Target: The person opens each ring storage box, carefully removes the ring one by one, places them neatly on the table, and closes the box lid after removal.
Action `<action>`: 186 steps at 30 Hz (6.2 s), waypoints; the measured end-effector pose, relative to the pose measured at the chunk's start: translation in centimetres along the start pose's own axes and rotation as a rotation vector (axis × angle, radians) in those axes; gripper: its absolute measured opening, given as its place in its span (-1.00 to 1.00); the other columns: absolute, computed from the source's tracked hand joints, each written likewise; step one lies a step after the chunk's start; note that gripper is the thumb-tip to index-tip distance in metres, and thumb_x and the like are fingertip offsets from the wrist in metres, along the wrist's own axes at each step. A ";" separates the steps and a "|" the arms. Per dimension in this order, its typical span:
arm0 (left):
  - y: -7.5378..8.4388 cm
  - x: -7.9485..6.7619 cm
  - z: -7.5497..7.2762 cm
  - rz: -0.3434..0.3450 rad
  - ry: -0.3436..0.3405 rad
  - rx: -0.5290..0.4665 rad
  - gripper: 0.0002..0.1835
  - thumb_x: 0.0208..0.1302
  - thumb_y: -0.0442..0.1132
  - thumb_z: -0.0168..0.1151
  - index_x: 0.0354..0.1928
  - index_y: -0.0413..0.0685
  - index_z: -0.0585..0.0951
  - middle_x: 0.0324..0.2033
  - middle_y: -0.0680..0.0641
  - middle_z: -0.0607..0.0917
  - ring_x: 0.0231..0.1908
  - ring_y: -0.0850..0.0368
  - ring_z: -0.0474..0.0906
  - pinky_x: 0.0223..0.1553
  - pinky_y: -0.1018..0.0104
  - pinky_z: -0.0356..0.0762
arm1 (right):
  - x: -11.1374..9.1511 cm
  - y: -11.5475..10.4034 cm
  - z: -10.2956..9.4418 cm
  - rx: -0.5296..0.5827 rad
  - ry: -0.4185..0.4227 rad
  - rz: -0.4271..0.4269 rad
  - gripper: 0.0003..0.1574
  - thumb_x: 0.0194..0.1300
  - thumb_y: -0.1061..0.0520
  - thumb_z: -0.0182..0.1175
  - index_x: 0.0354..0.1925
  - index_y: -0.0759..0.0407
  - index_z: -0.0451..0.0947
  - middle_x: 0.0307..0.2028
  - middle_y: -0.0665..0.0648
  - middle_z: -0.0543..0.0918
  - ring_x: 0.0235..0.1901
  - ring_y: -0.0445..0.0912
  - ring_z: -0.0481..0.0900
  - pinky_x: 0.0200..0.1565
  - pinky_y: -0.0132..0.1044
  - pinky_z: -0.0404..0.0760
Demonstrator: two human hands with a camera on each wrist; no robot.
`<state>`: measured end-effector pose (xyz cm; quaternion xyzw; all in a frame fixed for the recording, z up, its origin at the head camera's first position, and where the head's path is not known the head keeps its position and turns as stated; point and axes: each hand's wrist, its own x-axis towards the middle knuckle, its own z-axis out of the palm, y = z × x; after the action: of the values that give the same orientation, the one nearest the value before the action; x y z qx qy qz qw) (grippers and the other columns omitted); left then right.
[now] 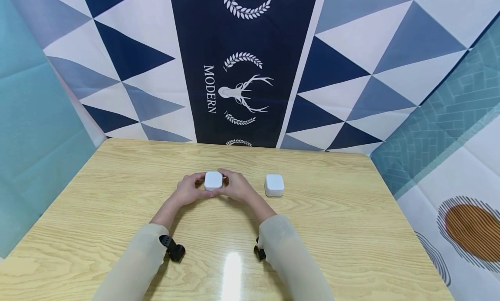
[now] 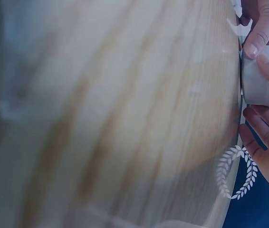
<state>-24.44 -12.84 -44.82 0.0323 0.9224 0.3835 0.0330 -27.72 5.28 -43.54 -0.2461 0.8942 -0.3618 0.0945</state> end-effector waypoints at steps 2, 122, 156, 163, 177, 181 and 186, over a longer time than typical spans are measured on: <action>0.0 0.0 0.0 0.002 0.000 -0.002 -0.24 -0.21 0.06 0.40 0.14 0.08 0.42 0.07 -0.01 0.49 -0.04 0.02 0.29 -0.11 0.14 0.05 | 0.0 0.0 0.0 -0.006 -0.001 0.002 -0.10 -0.12 -0.01 0.37 0.20 0.14 0.28 -0.10 0.10 0.58 -0.22 -0.16 0.51 -0.23 -0.36 0.46; -0.5 0.1 0.3 0.021 0.003 -0.040 -0.23 -0.15 0.10 0.35 0.19 0.12 0.36 0.12 0.01 0.45 0.12 -0.05 0.23 -0.04 0.10 0.01 | 0.4 -0.2 -0.6 0.340 -0.024 0.143 -0.27 -0.04 0.08 0.33 0.12 0.22 0.36 -0.13 0.17 0.59 -0.18 -0.06 0.53 -0.15 -0.31 0.46; -0.4 0.1 0.3 -0.010 -0.004 -0.025 -0.19 -0.17 0.15 0.34 0.21 0.14 0.33 0.14 0.02 0.42 0.10 -0.02 0.22 -0.07 0.14 -0.01 | 1.0 0.9 -0.3 0.408 -0.005 0.165 -0.27 -0.06 0.03 0.34 0.09 0.22 0.39 -0.09 0.14 0.59 -0.17 -0.11 0.55 -0.12 -0.31 0.47; -0.3 0.1 0.2 -0.020 -0.005 -0.031 -0.19 -0.17 0.14 0.34 0.21 0.13 0.33 0.15 0.02 0.42 0.11 -0.03 0.21 -0.07 0.14 -0.01 | 0.0 -1.1 -1.2 0.453 -0.029 0.155 -0.32 0.00 0.13 0.29 0.10 0.28 0.34 -0.04 0.26 0.54 -0.05 0.02 0.50 -0.06 -0.26 0.45; -0.4 0.3 0.2 -0.022 0.002 -0.034 -0.19 -0.16 0.14 0.34 0.21 0.12 0.34 0.16 0.02 0.41 0.09 -0.02 0.22 -0.08 0.14 -0.01 | 1.1 1.4 -0.2 0.484 0.000 0.158 -0.33 -0.05 0.01 0.33 0.06 0.09 0.38 -0.08 0.14 0.57 -0.10 -0.11 0.53 -0.07 -0.27 0.45; -0.4 0.4 0.2 -0.020 0.002 -0.035 -0.20 -0.16 0.13 0.34 0.21 0.12 0.34 0.16 0.02 0.41 0.09 -0.02 0.22 -0.09 0.14 -0.01 | 0.9 0.9 -0.4 0.488 -0.003 0.155 -0.34 -0.02 0.02 0.31 0.07 0.12 0.38 -0.08 0.17 0.57 -0.08 -0.08 0.52 -0.05 -0.25 0.45; -0.5 0.3 0.2 -0.021 0.002 -0.032 -0.20 -0.16 0.15 0.34 0.21 0.13 0.34 0.16 0.03 0.40 0.09 -0.02 0.22 -0.09 0.14 0.00 | 0.0 -1.0 -1.3 0.492 -0.035 0.160 -0.36 0.05 0.11 0.26 0.11 0.21 0.34 -0.03 0.26 0.54 -0.03 0.00 0.49 -0.01 -0.22 0.42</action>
<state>-24.77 -12.99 -45.30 0.0218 0.9165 0.3978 0.0365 -27.83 5.46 -41.88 -0.1506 0.7942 -0.5555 0.1951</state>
